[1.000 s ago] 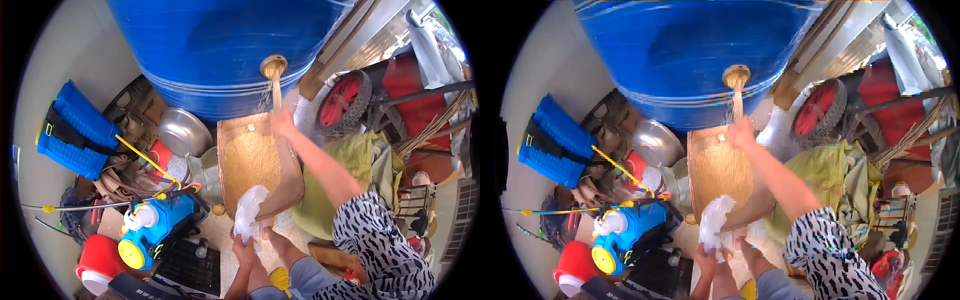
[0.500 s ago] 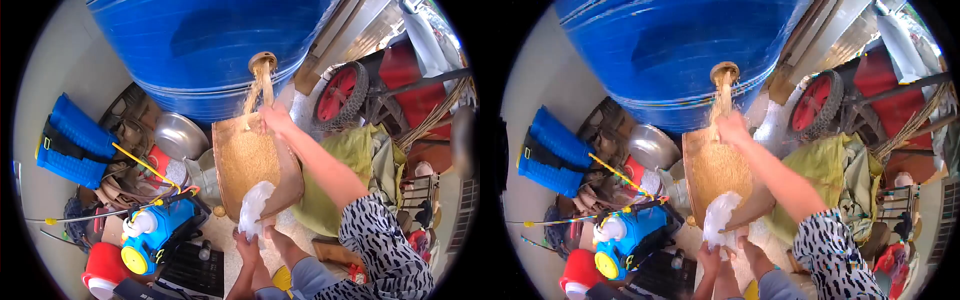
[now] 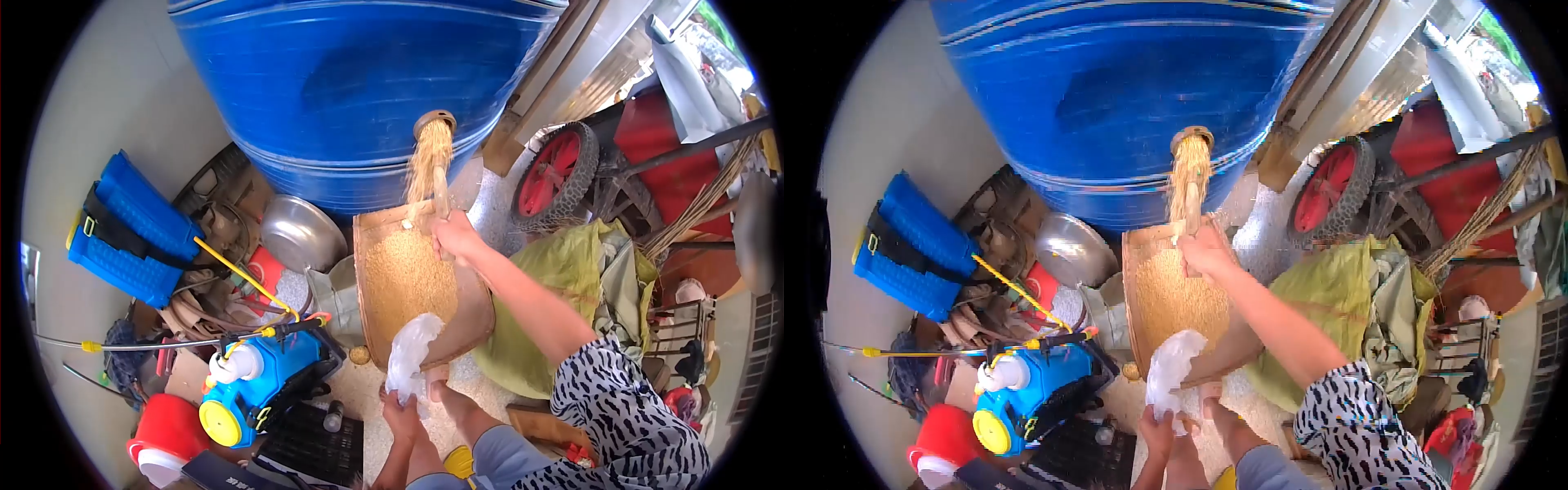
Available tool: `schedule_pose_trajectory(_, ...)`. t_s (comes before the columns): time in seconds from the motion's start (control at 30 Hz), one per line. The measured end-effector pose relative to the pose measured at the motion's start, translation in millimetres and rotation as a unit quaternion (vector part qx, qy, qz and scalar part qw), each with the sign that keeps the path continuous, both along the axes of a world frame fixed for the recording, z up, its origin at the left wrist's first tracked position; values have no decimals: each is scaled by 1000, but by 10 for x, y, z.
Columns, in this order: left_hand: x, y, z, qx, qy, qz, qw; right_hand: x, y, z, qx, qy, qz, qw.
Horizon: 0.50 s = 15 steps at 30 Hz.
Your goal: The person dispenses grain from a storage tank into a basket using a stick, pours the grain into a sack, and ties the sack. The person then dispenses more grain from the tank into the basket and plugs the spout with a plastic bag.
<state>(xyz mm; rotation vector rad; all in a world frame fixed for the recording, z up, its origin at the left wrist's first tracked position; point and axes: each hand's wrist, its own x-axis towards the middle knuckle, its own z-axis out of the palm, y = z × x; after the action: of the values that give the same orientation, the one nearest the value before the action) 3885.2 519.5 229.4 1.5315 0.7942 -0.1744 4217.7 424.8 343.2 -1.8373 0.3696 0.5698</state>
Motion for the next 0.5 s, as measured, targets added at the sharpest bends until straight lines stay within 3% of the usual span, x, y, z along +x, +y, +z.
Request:
schedule_pose_trajectory(0.03, 12, -6, 5, 2, -1, -1, 1000, -31, -14, 61, 2, -1, -1, 1000)
schedule_pose_trajectory(0.1, 39, -12, 4, -9, -7, -1, 1000, -71, -82, 145, 161, 57, -46, 984)
schedule_pose_trajectory(0.2, 59, -31, -60, 20, -41, -7, 999, -63, -147, 350, 236, 90, -57, 966)
schedule_pose_trajectory(0.33, -10, -66, -310, 60, -53, -28, 996, 103, -119, 213, 134, 12, -18, 991)
schedule_pose_trajectory(0.4, -70, -104, -399, 61, -53, -2, 997, 352, -86, -98, 17, -86, -27, 996)
schedule_pose_trajectory(0.43, -26, -47, -273, -42, 20, 15, 999, 526, -89, -129, -125, -94, 20, 987)
schedule_pose_trajectory(0.47, -40, -51, -274, -30, 1, 26, 999, 841, -271, -557, -185, -160, 67, 967)
schedule_pose_trajectory(0.5, -7, -26, -174, -40, 39, 20, 998, 874, -225, -489, -254, -207, 41, 944)
